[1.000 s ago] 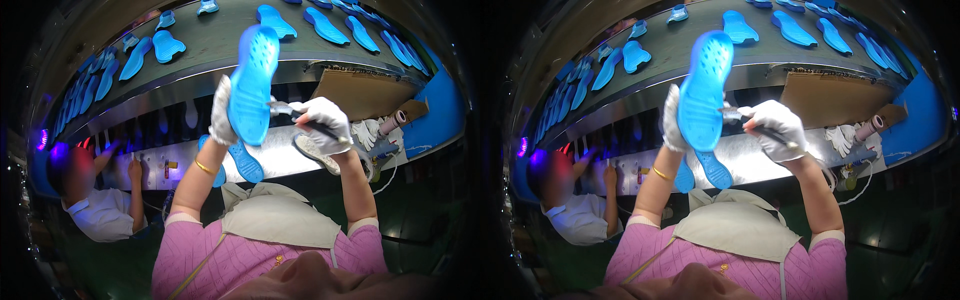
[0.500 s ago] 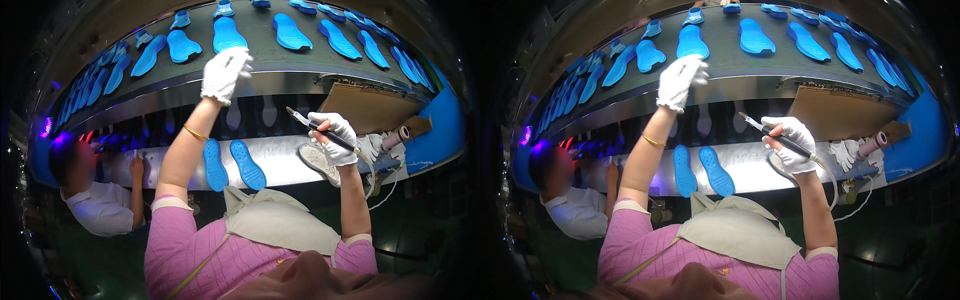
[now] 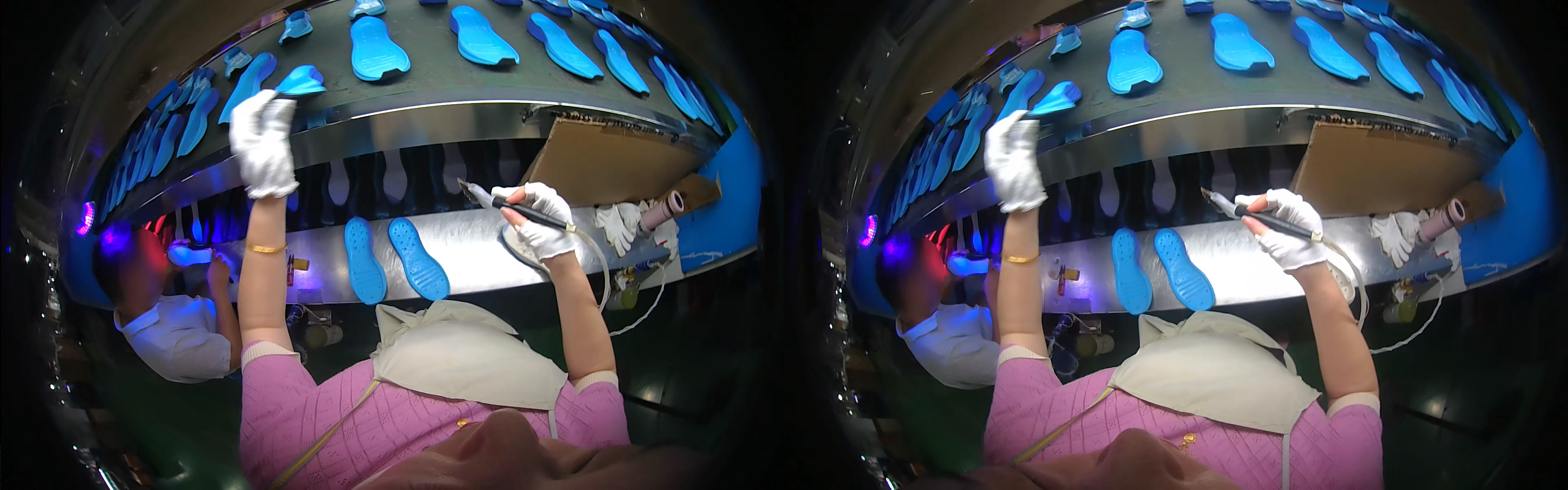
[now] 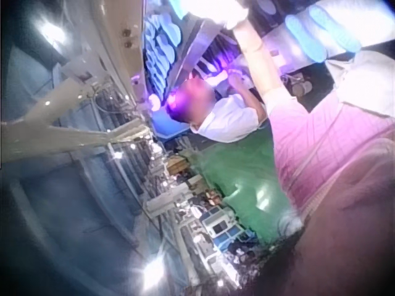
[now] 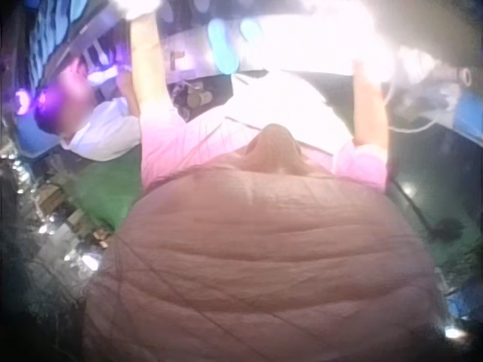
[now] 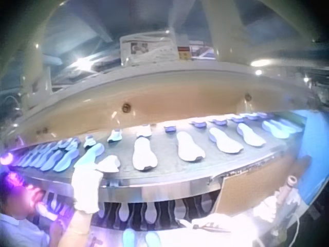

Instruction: The person takes shoe soles from a conveyor belt, applies adhesive across each sole using a brush applicator tool, and sets them on the workbench.

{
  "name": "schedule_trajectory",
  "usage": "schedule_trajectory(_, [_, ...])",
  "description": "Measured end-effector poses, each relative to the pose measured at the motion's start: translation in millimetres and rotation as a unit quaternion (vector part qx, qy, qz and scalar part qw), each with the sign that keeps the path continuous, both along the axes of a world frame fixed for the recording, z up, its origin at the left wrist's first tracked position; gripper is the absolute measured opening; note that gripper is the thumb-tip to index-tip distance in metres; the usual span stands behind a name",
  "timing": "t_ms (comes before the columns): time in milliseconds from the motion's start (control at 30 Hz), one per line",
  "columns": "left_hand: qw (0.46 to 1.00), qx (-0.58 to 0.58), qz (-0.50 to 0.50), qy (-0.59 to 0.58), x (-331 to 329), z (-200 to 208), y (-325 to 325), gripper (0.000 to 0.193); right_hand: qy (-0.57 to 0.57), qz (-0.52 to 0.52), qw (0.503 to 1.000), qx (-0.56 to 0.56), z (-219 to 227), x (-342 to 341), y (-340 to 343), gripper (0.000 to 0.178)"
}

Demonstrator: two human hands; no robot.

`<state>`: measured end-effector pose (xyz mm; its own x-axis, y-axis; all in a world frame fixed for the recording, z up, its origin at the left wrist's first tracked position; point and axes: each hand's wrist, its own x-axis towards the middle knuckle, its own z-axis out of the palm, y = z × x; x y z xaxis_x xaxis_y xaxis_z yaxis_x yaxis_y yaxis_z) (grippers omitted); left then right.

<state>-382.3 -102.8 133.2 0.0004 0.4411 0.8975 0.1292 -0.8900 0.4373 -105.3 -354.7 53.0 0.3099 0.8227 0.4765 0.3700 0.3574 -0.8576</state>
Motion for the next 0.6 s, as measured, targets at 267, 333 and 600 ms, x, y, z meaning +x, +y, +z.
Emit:
schedule_trajectory(267, [0.819,-0.167,-0.539,-0.100,-14,44,-57,0.050,0.284,-0.022,0.954,-0.099,-3,-9,-5,0.018])
schedule_trajectory(333, [0.687,-0.330,-0.639,-0.106,17,4,-68,0.052,0.362,0.046,0.928,-0.074,-5,-12,-5,0.024])
schedule_trajectory(600, [0.362,-0.653,-0.633,-0.205,63,-105,-150,0.095,0.426,0.098,0.897,-0.060,-8,-15,-16,0.021])
